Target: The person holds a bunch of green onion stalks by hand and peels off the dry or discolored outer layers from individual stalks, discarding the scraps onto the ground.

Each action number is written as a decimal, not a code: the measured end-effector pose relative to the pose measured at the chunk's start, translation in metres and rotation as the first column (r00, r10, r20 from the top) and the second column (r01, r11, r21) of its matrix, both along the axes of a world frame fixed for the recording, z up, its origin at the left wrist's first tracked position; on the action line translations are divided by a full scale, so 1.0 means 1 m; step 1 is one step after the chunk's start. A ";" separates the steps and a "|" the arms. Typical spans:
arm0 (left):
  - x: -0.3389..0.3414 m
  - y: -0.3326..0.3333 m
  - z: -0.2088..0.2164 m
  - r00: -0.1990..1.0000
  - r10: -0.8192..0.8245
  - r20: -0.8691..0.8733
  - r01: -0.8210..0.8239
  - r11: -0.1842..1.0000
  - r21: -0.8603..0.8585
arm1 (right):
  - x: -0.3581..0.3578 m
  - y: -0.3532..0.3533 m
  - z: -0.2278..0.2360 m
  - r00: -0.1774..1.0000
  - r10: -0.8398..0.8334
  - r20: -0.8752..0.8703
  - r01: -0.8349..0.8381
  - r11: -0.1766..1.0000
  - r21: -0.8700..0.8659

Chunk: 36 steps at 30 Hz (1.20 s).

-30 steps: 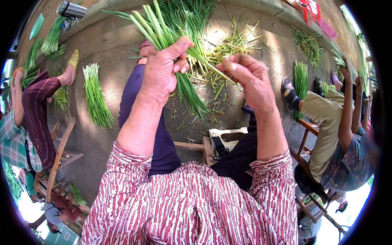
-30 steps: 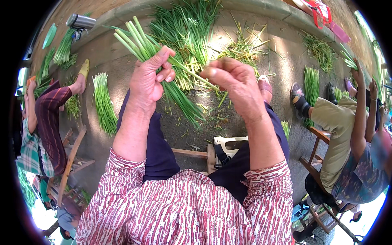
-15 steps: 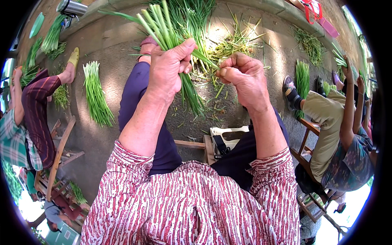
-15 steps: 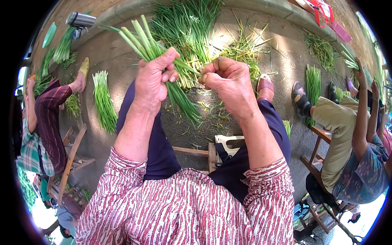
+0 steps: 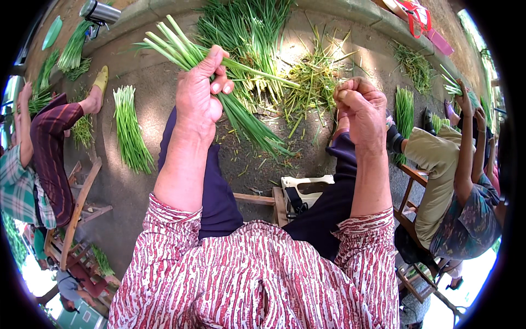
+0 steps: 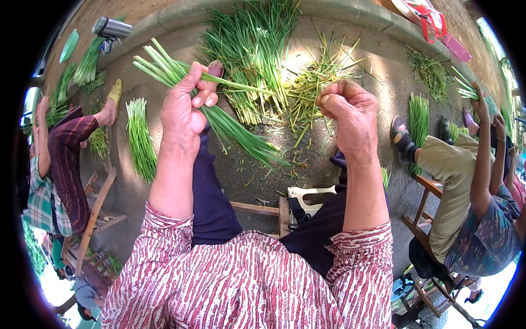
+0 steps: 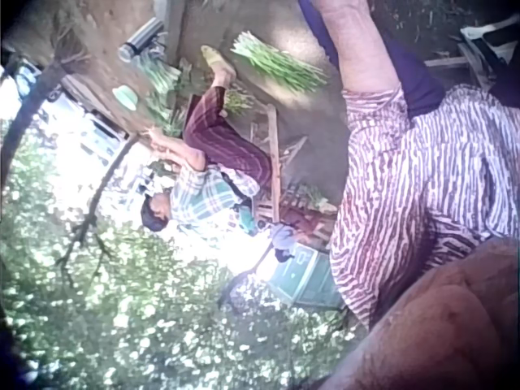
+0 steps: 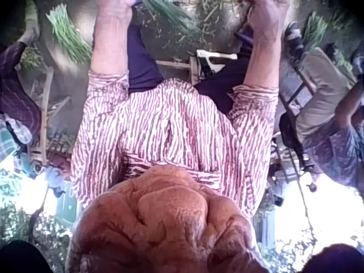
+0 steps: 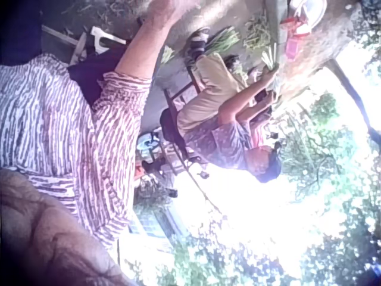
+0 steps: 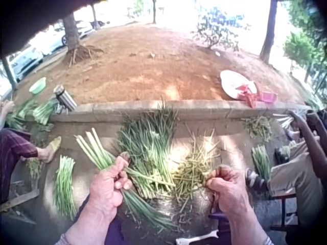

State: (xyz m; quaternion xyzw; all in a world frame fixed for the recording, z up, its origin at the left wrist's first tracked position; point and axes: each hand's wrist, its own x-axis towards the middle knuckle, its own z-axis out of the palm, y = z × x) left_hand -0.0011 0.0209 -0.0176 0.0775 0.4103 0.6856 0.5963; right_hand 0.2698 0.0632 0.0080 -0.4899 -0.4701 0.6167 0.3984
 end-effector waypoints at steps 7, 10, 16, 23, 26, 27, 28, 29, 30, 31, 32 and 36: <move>0.006 -0.003 0.007 0.982 -0.182 -0.053 0.188 0.964 0.188 | 0.012 0.022 -0.014 0.506 -0.165 0.847 -0.265 0.905 0.334; 0.008 -0.003 0.006 0.963 -0.249 -0.104 0.269 0.914 0.303 | 0.011 0.032 -0.004 0.487 -0.222 0.845 -0.167 0.925 0.340; 0.006 -0.003 0.007 0.932 -0.292 -0.216 0.360 0.811 0.461 | 0.010 0.044 -0.011 0.461 -0.380 0.802 -0.145 0.859 0.491; 0.009 -0.003 0.015 0.928 -0.325 -0.183 0.373 0.791 0.485 | 0.015 0.043 -0.042 0.019 -0.582 0.813 -0.314 0.768 0.558; 0.009 -0.004 0.015 0.927 -0.328 -0.179 0.373 0.788 0.490 | 0.009 0.045 -0.013 0.081 -0.273 0.959 -0.290 0.914 0.285; 0.009 -0.004 0.015 0.927 -0.330 -0.178 0.374 0.786 0.492 | 0.009 0.047 -0.005 0.127 -0.133 0.983 -0.290 0.943 0.165; 0.009 -0.003 0.014 0.916 -0.344 -0.205 0.400 0.769 0.498 | 0.011 0.048 -0.009 0.213 -0.175 0.961 -0.282 0.931 0.232; 0.008 -0.002 0.012 0.904 -0.359 -0.232 0.427 0.750 0.505 | 0.012 0.048 -0.013 0.297 -0.217 0.930 -0.265 0.917 0.299; 0.008 0.000 0.012 0.891 -0.374 -0.259 0.455 0.729 0.511 | 0.013 0.048 -0.015 0.377 -0.257 0.890 -0.243 0.900 0.363; 0.010 0.000 0.012 0.885 -0.380 -0.269 0.465 0.731 0.498 | 0.013 0.045 -0.016 0.623 -0.159 0.766 -0.162 0.932 0.325; 0.006 -0.002 0.012 0.882 -0.382 -0.276 0.471 0.736 0.486 | -0.003 0.035 -0.008 0.819 -0.071 0.569 -0.101 0.959 0.264; 0.009 -0.004 0.014 0.863 -0.392 -0.318 0.499 0.758 0.419 | -0.028 0.010 0.031 0.963 0.267 0.034 -0.261 0.957 -0.125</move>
